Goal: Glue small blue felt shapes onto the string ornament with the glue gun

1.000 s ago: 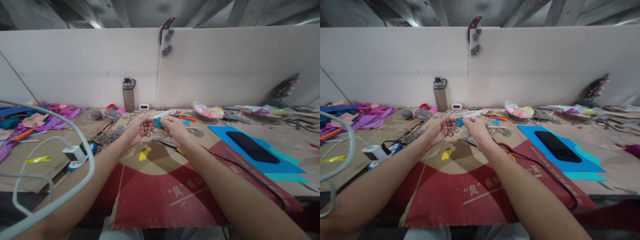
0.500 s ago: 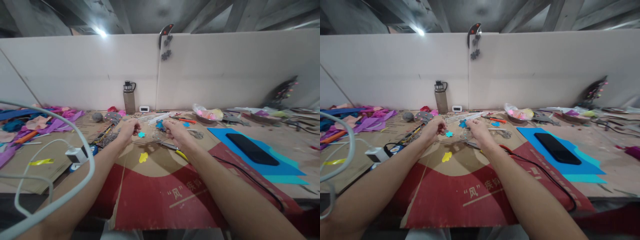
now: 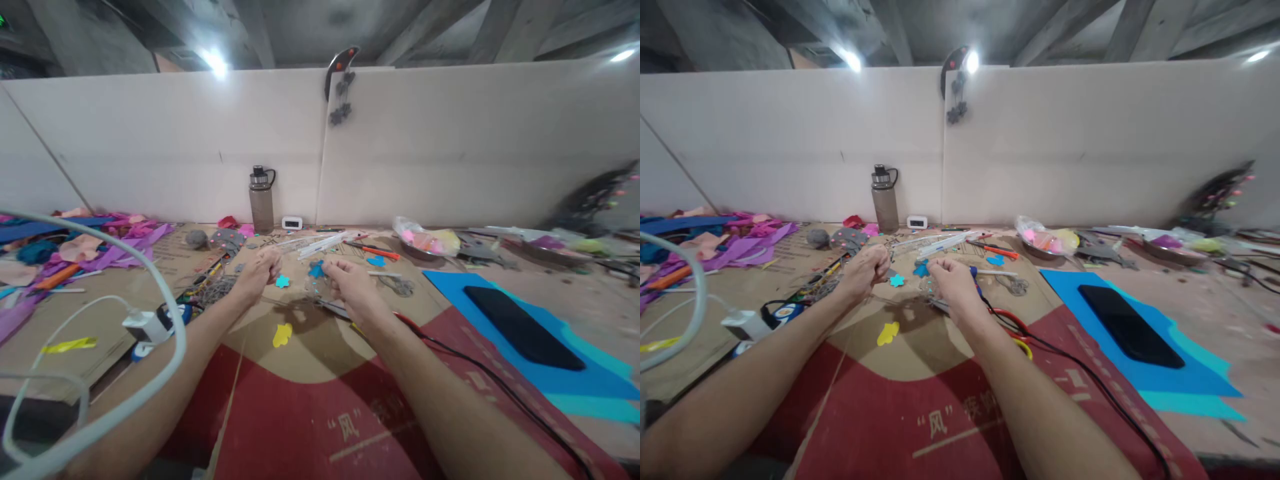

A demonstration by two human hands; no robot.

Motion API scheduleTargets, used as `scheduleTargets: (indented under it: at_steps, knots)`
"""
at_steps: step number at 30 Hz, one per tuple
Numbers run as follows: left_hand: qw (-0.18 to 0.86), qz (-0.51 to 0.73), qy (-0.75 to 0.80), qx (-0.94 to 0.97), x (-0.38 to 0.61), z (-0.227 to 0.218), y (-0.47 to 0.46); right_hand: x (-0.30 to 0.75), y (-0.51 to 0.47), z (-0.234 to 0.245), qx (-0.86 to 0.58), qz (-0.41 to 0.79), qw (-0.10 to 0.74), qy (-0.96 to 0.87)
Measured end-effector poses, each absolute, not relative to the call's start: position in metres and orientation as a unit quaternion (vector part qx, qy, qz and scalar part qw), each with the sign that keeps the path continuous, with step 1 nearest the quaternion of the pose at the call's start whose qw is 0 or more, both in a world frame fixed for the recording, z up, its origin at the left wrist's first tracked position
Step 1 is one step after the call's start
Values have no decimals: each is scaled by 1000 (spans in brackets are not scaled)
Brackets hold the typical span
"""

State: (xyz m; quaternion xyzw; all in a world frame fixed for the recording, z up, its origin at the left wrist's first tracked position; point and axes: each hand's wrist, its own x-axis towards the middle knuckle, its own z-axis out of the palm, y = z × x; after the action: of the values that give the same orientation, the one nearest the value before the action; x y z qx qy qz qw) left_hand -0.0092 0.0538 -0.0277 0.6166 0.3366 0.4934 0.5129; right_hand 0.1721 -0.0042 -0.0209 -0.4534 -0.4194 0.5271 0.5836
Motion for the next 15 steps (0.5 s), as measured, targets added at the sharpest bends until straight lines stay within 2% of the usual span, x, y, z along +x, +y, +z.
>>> scheduleTargets:
  at_steps: [7,15]
  knots:
    - [533,475,333,615,-15,-31,59,164,-9,-21,-442,568,572,-393]
    - [504,567,295,581,-16,-17,50,161,-9,-23,-460,533,584,-404]
